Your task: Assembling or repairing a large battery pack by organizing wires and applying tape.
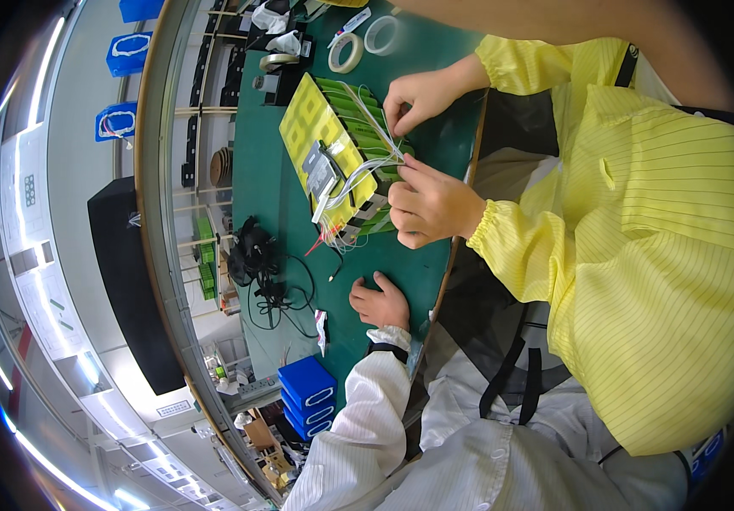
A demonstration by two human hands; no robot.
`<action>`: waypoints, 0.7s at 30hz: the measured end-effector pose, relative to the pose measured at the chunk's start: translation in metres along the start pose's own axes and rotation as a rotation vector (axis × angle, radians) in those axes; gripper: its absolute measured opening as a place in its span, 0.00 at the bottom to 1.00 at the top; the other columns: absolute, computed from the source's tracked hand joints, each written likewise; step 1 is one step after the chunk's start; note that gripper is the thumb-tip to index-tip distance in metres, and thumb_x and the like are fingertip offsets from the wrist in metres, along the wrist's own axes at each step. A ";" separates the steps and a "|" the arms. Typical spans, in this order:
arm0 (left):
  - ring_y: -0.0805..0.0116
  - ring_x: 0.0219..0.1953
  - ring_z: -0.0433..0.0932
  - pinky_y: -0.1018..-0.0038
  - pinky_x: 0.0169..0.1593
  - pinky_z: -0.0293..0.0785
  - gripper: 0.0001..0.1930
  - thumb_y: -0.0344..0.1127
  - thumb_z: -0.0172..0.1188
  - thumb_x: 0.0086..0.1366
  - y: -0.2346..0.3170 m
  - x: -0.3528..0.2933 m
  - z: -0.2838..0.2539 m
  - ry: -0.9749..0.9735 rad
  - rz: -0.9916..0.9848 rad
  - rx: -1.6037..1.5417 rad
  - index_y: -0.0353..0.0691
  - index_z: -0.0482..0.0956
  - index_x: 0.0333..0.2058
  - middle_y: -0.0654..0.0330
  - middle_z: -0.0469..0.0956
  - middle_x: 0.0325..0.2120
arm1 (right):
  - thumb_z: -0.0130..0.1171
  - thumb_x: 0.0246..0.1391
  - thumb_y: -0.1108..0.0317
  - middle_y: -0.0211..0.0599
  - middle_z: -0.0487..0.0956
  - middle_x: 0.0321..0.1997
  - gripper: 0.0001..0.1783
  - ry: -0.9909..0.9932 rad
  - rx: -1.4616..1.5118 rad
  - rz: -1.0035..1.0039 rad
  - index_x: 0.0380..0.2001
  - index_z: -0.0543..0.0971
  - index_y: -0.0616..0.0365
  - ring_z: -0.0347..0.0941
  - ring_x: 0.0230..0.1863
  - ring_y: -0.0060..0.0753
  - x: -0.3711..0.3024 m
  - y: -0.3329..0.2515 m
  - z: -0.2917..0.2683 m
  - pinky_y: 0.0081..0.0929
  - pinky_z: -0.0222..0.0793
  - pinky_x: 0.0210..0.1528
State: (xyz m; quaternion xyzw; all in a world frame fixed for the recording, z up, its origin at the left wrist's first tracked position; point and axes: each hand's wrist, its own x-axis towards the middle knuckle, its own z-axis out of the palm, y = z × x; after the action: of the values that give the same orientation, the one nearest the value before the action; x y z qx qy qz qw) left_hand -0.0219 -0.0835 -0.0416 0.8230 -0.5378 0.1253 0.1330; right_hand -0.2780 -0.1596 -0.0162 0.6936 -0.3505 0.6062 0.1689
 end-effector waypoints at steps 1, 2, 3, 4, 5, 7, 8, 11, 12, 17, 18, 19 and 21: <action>0.48 0.59 0.67 0.51 0.58 0.63 0.25 0.52 0.56 0.66 0.000 0.000 0.000 0.000 0.000 0.001 0.39 0.70 0.53 0.51 0.71 0.51 | 0.58 0.42 0.60 0.39 0.65 0.32 0.19 0.000 0.000 0.000 0.34 0.63 0.54 0.74 0.35 0.50 0.001 0.000 0.000 0.55 0.77 0.54; 0.47 0.59 0.67 0.51 0.58 0.63 0.25 0.52 0.56 0.66 -0.001 0.001 0.000 0.004 0.001 0.001 0.39 0.70 0.53 0.51 0.71 0.51 | 0.58 0.42 0.60 0.39 0.65 0.33 0.19 -0.005 -0.006 -0.007 0.34 0.63 0.54 0.73 0.35 0.50 0.003 0.000 0.000 0.55 0.77 0.54; 0.47 0.59 0.67 0.51 0.57 0.63 0.25 0.52 0.56 0.66 -0.002 0.001 0.001 0.007 0.003 0.001 0.39 0.70 0.53 0.51 0.71 0.51 | 0.58 0.42 0.59 0.39 0.65 0.33 0.20 -0.011 -0.013 -0.015 0.35 0.63 0.54 0.73 0.35 0.50 0.003 0.000 0.001 0.55 0.78 0.53; 0.47 0.59 0.67 0.51 0.57 0.63 0.25 0.52 0.56 0.66 -0.003 0.001 0.002 0.007 0.004 0.002 0.39 0.70 0.53 0.51 0.71 0.51 | 0.58 0.42 0.59 0.39 0.65 0.33 0.20 -0.011 -0.014 -0.014 0.35 0.63 0.54 0.73 0.35 0.50 0.004 0.000 0.001 0.55 0.78 0.53; 0.47 0.58 0.68 0.51 0.57 0.63 0.24 0.52 0.56 0.67 -0.003 0.001 0.002 0.023 0.008 0.005 0.41 0.71 0.52 0.51 0.71 0.51 | 0.58 0.41 0.59 0.40 0.65 0.33 0.21 -0.002 -0.006 -0.028 0.35 0.62 0.54 0.73 0.35 0.50 0.004 0.000 0.001 0.55 0.78 0.53; 0.47 0.57 0.68 0.51 0.56 0.64 0.23 0.53 0.55 0.67 -0.002 0.001 0.002 0.036 0.013 0.007 0.43 0.71 0.52 0.52 0.71 0.52 | 0.58 0.41 0.59 0.40 0.65 0.33 0.21 0.005 0.000 -0.041 0.35 0.62 0.54 0.72 0.34 0.50 0.003 0.001 0.002 0.55 0.78 0.52; 0.47 0.57 0.68 0.51 0.56 0.64 0.23 0.53 0.55 0.67 -0.001 0.000 0.002 0.030 0.012 0.003 0.42 0.71 0.52 0.52 0.71 0.52 | 0.58 0.41 0.59 0.40 0.65 0.33 0.21 0.017 0.018 -0.042 0.36 0.62 0.54 0.72 0.34 0.50 0.002 0.002 0.002 0.55 0.78 0.52; 0.47 0.57 0.68 0.51 0.57 0.64 0.23 0.53 0.55 0.67 0.000 -0.001 0.001 0.021 0.011 0.000 0.42 0.71 0.52 0.52 0.71 0.52 | 0.59 0.40 0.59 0.40 0.65 0.34 0.22 0.041 0.046 -0.037 0.36 0.62 0.54 0.71 0.34 0.50 0.000 0.001 0.004 0.56 0.78 0.52; 0.47 0.57 0.68 0.51 0.57 0.64 0.23 0.53 0.55 0.67 -0.001 -0.001 0.001 0.021 0.009 0.002 0.42 0.71 0.52 0.52 0.71 0.52 | 0.59 0.39 0.60 0.40 0.65 0.34 0.22 0.052 0.059 -0.034 0.36 0.62 0.54 0.71 0.34 0.50 0.001 0.000 0.004 0.57 0.78 0.52; 0.47 0.57 0.68 0.52 0.57 0.64 0.24 0.53 0.55 0.67 -0.002 -0.001 0.001 0.016 0.006 0.003 0.42 0.71 0.52 0.52 0.71 0.52 | 0.59 0.39 0.59 0.39 0.65 0.35 0.22 0.061 0.025 -0.027 0.36 0.62 0.53 0.71 0.34 0.49 0.004 -0.001 0.007 0.55 0.77 0.53; 0.47 0.57 0.68 0.52 0.57 0.63 0.24 0.53 0.55 0.68 -0.001 -0.001 0.001 0.016 0.002 0.004 0.42 0.71 0.52 0.52 0.71 0.52 | 0.59 0.39 0.59 0.39 0.65 0.35 0.22 0.060 0.014 -0.011 0.36 0.62 0.53 0.71 0.34 0.49 0.005 -0.001 0.007 0.54 0.77 0.53; 0.47 0.57 0.68 0.52 0.57 0.63 0.24 0.53 0.55 0.68 -0.001 -0.001 0.000 0.016 0.004 0.005 0.42 0.71 0.52 0.52 0.71 0.52 | 0.59 0.39 0.59 0.39 0.65 0.35 0.22 0.060 0.014 -0.010 0.36 0.62 0.53 0.71 0.34 0.49 0.006 -0.001 0.006 0.54 0.77 0.53; 0.47 0.57 0.68 0.52 0.57 0.63 0.24 0.53 0.55 0.67 -0.001 -0.001 -0.001 0.001 -0.009 0.003 0.42 0.71 0.53 0.52 0.71 0.53 | 0.59 0.40 0.59 0.39 0.65 0.35 0.22 0.033 0.041 -0.009 0.36 0.63 0.54 0.71 0.34 0.49 0.007 -0.001 0.005 0.53 0.77 0.54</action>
State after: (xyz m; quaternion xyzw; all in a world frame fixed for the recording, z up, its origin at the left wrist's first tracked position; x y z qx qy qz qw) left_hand -0.0211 -0.0823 -0.0412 0.8255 -0.5339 0.1260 0.1324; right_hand -0.2733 -0.1636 -0.0105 0.6884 -0.3320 0.6240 0.1630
